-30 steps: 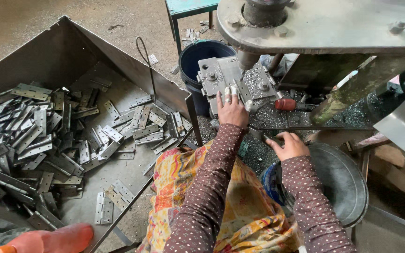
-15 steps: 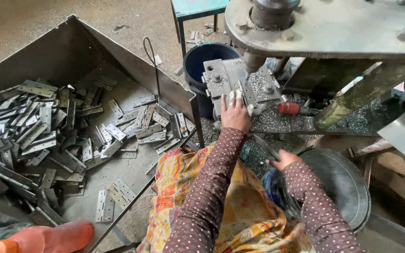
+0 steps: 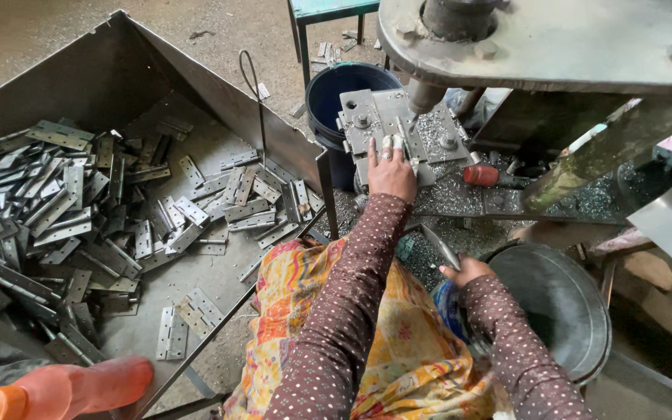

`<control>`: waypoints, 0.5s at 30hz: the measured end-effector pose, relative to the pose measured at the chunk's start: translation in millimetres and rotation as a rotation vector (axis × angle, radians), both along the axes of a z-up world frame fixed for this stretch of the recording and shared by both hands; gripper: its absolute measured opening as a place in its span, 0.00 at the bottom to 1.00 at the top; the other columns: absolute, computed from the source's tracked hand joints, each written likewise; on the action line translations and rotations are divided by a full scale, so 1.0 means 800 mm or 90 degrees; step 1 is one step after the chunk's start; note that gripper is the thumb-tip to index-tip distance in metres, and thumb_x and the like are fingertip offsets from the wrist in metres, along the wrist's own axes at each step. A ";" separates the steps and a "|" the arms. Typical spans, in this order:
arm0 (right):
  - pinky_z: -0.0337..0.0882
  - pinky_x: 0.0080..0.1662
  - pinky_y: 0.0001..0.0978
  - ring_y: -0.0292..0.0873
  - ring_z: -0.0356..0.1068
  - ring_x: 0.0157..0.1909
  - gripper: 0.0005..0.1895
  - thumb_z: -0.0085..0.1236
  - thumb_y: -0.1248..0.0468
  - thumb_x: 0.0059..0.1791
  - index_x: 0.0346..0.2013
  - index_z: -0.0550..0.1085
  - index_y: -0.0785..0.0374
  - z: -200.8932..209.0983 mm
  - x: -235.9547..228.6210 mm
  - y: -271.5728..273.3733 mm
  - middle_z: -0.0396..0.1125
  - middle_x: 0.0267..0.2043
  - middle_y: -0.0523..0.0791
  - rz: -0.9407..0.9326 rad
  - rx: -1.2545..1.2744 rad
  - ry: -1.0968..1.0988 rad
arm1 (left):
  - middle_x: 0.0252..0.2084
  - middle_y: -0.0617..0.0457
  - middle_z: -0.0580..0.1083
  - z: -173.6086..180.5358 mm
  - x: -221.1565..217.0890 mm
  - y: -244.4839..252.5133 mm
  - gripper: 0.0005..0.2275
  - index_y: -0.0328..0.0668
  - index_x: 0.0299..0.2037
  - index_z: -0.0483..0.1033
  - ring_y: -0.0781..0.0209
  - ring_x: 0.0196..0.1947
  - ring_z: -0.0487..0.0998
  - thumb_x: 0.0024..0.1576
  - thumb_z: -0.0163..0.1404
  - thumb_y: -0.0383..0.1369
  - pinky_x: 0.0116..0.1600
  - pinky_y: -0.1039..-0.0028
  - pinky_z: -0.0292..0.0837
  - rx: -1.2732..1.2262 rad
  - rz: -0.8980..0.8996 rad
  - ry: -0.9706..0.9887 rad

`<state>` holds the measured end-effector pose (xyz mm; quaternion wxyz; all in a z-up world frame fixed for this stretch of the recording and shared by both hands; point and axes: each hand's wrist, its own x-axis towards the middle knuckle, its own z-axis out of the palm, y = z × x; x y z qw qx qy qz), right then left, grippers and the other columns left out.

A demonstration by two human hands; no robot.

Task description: The person repeatedly picks up metal hinge pieces from a bin, places them into a manual punching machine, and operates the lever to process them. The person then removes the processed pieces and returns them to the bin, continuing this cycle throughout the clip.

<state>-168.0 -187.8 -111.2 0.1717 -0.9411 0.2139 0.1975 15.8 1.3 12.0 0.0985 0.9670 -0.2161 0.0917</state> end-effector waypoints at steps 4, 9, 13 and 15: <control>0.74 0.49 0.48 0.56 0.76 0.43 0.34 0.57 0.33 0.43 0.45 0.77 0.60 0.036 0.046 -0.019 0.76 0.39 0.53 0.052 -0.081 0.024 | 0.68 0.43 0.65 0.006 0.026 -0.002 0.13 0.44 0.38 0.83 0.49 0.70 0.62 0.61 0.42 0.34 0.75 0.47 0.28 0.019 0.006 0.069; 0.75 0.48 0.48 0.57 0.77 0.41 0.34 0.54 0.34 0.45 0.44 0.76 0.61 0.017 0.021 -0.010 0.75 0.38 0.54 0.046 -0.086 -0.011 | 0.65 0.42 0.67 0.001 0.039 -0.008 0.14 0.41 0.41 0.83 0.49 0.70 0.62 0.61 0.41 0.35 0.75 0.47 0.28 -0.003 0.021 0.031; 0.75 0.48 0.49 0.57 0.77 0.41 0.31 0.53 0.36 0.46 0.46 0.75 0.60 -0.015 -0.007 0.003 0.75 0.38 0.54 -0.002 -0.049 -0.030 | 0.65 0.42 0.68 -0.002 0.023 0.000 0.14 0.40 0.42 0.83 0.50 0.70 0.62 0.61 0.41 0.34 0.76 0.47 0.28 -0.017 0.015 -0.014; 0.74 0.49 0.49 0.57 0.76 0.42 0.31 0.55 0.37 0.45 0.45 0.76 0.60 -0.021 -0.022 0.009 0.75 0.38 0.54 -0.005 0.001 -0.039 | 0.66 0.42 0.67 -0.009 0.004 0.010 0.14 0.41 0.40 0.83 0.49 0.70 0.61 0.60 0.41 0.33 0.75 0.47 0.29 -0.017 0.002 -0.004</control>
